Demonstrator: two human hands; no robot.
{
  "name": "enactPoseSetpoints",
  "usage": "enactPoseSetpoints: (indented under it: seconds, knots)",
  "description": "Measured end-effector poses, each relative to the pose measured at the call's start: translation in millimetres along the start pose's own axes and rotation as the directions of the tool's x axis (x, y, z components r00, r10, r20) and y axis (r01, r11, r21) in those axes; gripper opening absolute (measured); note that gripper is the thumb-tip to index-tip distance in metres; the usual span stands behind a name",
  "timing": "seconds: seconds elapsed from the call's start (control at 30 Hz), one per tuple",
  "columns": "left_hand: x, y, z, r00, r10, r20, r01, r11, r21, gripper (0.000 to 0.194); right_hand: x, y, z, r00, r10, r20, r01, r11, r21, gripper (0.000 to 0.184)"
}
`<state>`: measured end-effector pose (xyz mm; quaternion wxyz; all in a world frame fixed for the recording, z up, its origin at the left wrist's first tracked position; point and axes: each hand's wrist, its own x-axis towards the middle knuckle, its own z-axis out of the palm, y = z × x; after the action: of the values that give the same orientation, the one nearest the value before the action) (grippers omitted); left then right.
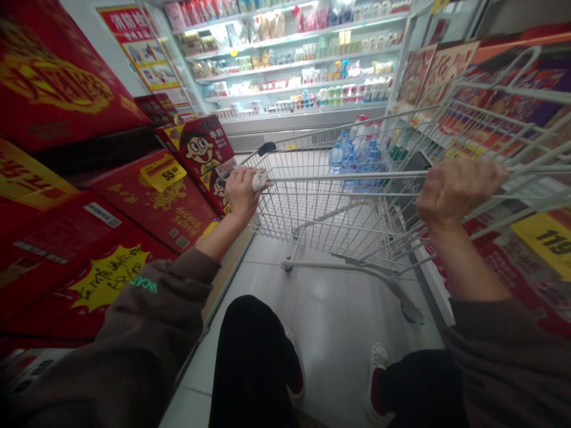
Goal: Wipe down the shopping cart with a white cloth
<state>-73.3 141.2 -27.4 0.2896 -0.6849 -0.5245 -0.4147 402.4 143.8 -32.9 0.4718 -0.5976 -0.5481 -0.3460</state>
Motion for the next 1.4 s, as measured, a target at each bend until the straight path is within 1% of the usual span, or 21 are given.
enactPoseSetpoints:
  seconds: [0.1, 0.17, 0.27, 0.37, 0.43, 0.53, 0.63, 0.67, 0.73, 0.8, 0.87, 0.93, 1.03, 1.07, 1.1, 1.13, 1.2, 1.23, 1.3, 1.33, 1.4]
  knots:
    - [-5, 34, 12.6, 0.997, 0.059, -0.057, -0.061, 0.998, -0.026, 0.055, 1, 4, 3, 0.999, -0.003, -0.050, 0.001, 0.999, -0.050, 0.022]
    - [-11, 43, 24.3, 0.995, 0.051, -0.090, -0.055, 0.998, -0.044, 0.051, 1, 5, 1, 0.998, -0.025, -0.063, 0.021, 0.997, -0.072, 0.022]
    - [-25, 35, 43.7, 0.991, 0.022, -0.129, -0.026, 0.999, -0.031, 0.042, 1, 3, -4, 0.995, -0.074, -0.074, 0.067, 0.994, -0.091, 0.024]
    - [-41, 14, 60.6, 0.987, 0.020, -0.162, -0.020, 1.000, -0.002, 0.033, 0, 3, -5, 0.985, -0.142, -0.102, 0.131, 0.986, -0.103, 0.031]
    - [-52, 1, 67.2, 0.986, 0.029, -0.162, -0.030, 1.000, -0.001, 0.029, 1, 3, -3, 0.981, -0.154, -0.117, 0.142, 0.984, -0.108, 0.040]
    - [-70, -16, 67.3, 0.996, 0.006, -0.093, -0.007, 1.000, -0.012, 0.025, 2, 4, 2, 0.986, -0.119, -0.117, 0.106, 0.987, -0.117, 0.052]
    - [-98, -27, 56.6, 0.998, -0.038, 0.052, 0.039, 0.999, -0.018, 0.025, 3, 5, 6, 0.984, -0.107, -0.142, 0.093, 0.991, -0.100, 0.057]
    - [-109, -29, 52.1, 0.996, -0.030, 0.089, 0.032, 0.999, -0.020, 0.024, 3, 4, 7, 0.985, -0.100, -0.144, 0.087, 0.992, -0.091, 0.058]
    - [-130, -31, 43.9, 0.993, -0.006, 0.118, 0.009, 1.000, -0.027, 0.021, 3, 4, 7, 0.989, -0.078, -0.126, 0.069, 0.994, -0.079, 0.058]
    - [-142, -27, 39.6, 0.994, -0.009, 0.111, 0.012, 1.000, -0.026, 0.020, 3, 3, 6, 0.990, -0.076, -0.122, 0.068, 0.995, -0.066, 0.059]
    - [-140, -18, 40.0, 0.997, 0.001, 0.078, 0.003, 0.999, -0.054, 0.023, 3, 2, 4, 0.980, -0.106, -0.166, 0.102, 0.994, -0.033, 0.060]
    - [-124, -1, 44.4, 0.999, 0.040, 0.006, -0.039, 0.993, -0.110, 0.028, 2, 1, 2, 0.969, -0.133, -0.210, 0.134, 0.991, -0.006, 0.060]
    - [-89, 35, 55.6, 0.985, 0.110, -0.130, -0.133, 0.974, -0.183, 0.031, 1, -5, -5, 0.960, -0.140, -0.241, 0.148, 0.989, 0.016, 0.059]
    - [-80, 48, 60.2, 0.979, 0.121, -0.165, -0.153, 0.969, -0.196, 0.033, 1, -8, -8, 0.960, -0.141, -0.243, 0.150, 0.988, 0.022, 0.058]
    - [-74, 60, 65.2, 0.975, 0.106, -0.198, -0.144, 0.971, -0.191, 0.033, 0, -11, -11, 0.960, -0.142, -0.240, 0.154, 0.988, 0.029, 0.056]
    - [-73, 72, 70.5, 0.970, 0.084, -0.227, -0.127, 0.976, -0.179, 0.033, 0, -14, -15, 0.962, -0.144, -0.232, 0.156, 0.987, 0.035, 0.054]
    - [-83, 87, 81.4, 0.965, 0.057, -0.255, -0.097, 0.984, -0.149, 0.028, -1, -20, -22, 0.972, -0.138, -0.190, 0.148, 0.988, 0.036, 0.050]
    - [-94, 91, 86.3, 0.968, 0.060, -0.243, -0.096, 0.986, -0.138, 0.025, -1, -22, -25, 0.978, -0.132, -0.164, 0.139, 0.990, 0.032, 0.049]
    - [-123, 89, 93.7, 0.986, 0.090, -0.143, -0.107, 0.986, -0.124, 0.019, 0, -24, -28, 0.985, -0.124, -0.124, 0.127, 0.992, 0.019, 0.047]
    - [-138, 85, 95.4, 0.993, 0.102, -0.052, -0.108, 0.987, -0.122, 0.017, 0, -25, -28, 0.986, -0.125, -0.114, 0.127, 0.992, 0.014, 0.047]
    - [-168, 75, 94.1, 0.979, 0.138, 0.150, -0.118, 0.984, -0.133, 0.016, 2, -25, -26, 0.982, -0.143, -0.123, 0.145, 0.989, 0.013, 0.048]
